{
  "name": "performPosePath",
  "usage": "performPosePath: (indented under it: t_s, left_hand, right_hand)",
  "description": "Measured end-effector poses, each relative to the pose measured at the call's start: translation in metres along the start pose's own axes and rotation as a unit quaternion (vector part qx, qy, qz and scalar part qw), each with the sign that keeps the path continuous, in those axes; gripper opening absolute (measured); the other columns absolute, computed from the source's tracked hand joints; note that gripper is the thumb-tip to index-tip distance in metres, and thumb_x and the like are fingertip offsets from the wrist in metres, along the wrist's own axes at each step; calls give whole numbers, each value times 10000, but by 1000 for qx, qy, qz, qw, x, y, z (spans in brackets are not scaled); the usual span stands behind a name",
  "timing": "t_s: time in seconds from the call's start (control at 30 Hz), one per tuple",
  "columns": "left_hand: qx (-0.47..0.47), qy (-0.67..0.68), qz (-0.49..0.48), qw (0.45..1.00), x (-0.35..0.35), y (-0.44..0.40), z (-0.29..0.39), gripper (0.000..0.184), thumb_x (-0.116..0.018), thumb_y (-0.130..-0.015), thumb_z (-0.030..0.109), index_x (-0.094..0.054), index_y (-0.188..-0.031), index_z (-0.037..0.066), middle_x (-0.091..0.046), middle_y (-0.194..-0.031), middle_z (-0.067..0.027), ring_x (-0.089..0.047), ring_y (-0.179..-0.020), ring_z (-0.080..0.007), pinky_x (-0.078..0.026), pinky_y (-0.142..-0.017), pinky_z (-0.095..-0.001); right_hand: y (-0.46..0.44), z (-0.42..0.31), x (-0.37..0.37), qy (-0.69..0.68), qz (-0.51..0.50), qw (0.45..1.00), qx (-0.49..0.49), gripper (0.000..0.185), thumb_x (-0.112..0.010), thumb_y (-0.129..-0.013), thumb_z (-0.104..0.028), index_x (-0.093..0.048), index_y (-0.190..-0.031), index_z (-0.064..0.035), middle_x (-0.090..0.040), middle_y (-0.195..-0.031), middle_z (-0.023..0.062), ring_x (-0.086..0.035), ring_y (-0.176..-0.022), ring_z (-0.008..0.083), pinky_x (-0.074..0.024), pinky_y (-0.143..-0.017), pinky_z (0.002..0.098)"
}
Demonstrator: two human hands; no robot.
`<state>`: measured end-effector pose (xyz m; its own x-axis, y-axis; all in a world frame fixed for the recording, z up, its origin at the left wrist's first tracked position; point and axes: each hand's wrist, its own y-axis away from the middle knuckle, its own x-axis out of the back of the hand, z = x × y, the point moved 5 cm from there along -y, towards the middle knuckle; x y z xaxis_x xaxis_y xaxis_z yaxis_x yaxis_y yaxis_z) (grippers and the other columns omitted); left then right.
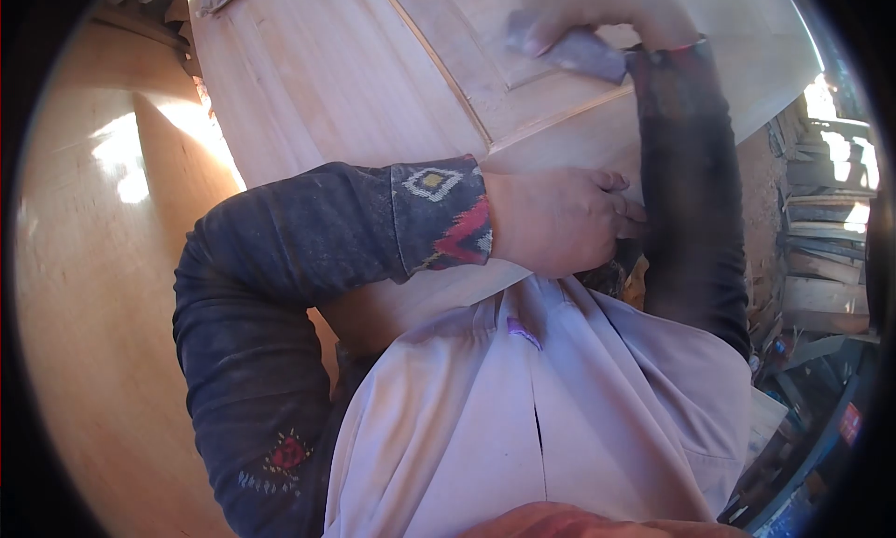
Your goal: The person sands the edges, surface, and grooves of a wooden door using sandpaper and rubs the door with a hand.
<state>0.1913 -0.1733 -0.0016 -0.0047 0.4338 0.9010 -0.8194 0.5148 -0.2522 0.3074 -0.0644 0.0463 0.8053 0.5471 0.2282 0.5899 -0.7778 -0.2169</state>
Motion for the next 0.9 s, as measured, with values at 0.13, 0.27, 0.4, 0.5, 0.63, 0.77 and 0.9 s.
performPosePath:
  t_s: [0.13,0.27,0.4,0.5,0.63,0.77,0.9]
  left_hand:
    - [-15,20,14,1000,-2,0,-3,245,-550,-824,173,-725,-977,95,-591,-1299,-62,-451,-1317,-194,-295,-1139,-384]
    - [-10,11,5,1000,-3,0,-1,247,-547,-826,175,-727,-977,97,-591,-1299,-62,-451,-1318,-193,-299,-1136,-382]
    - [-25,9,23,999,1,-1,-1,249,-543,-828,171,-726,-980,96,-591,-1298,-61,-459,-1311,-193,-301,-1134,-377]
    - [-20,22,3,1000,2,-2,-1,245,-543,-831,172,-726,-973,90,-589,-1301,-66,-451,-1318,-194,-301,-1134,-379]
    - [-19,18,13,1000,-1,0,-2,250,-537,-831,166,-720,-984,89,-585,-1304,-66,-448,-1321,-191,-295,-1135,-379]
    - [-27,25,11,999,1,-2,-1,251,-535,-833,167,-719,-985,87,-586,-1303,-67,-447,-1322,-191,-293,-1137,-379]
    - [-21,32,1,999,2,0,-3,253,-534,-836,170,-717,-986,81,-584,-1305,-71,-445,-1324,-196,-290,-1141,-384]
  right_hand:
    - [-11,3,-3,87,-1,982,166,243,-599,-896,-155,-615,-703,-7,-551,-558,68,-505,-489,220,-423,-571,339]
    - [1,-2,-3,237,123,964,4,233,-615,-878,-155,-616,-699,-6,-594,-652,66,-576,-615,227,-443,-608,346]
    - [5,33,31,185,-55,969,-157,204,-609,-881,-172,-693,-784,-13,-643,-782,85,-640,-729,251,-490,-673,338]
    - [0,-3,-4,183,83,967,159,228,-610,-878,-175,-693,-745,-9,-650,-742,86,-633,-672,243,-496,-656,325]
    - [0,33,36,389,-205,864,-245,215,-620,-855,-173,-694,-742,-5,-655,-745,103,-634,-667,242,-502,-633,331]
    - [-8,18,23,318,6,938,-140,196,-673,-822,-177,-709,-745,-1,-658,-719,90,-625,-656,210,-477,-606,318]
    - [2,-30,-14,174,212,948,160,194,-694,-816,-180,-715,-749,1,-652,-696,77,-615,-646,194,-459,-591,318]
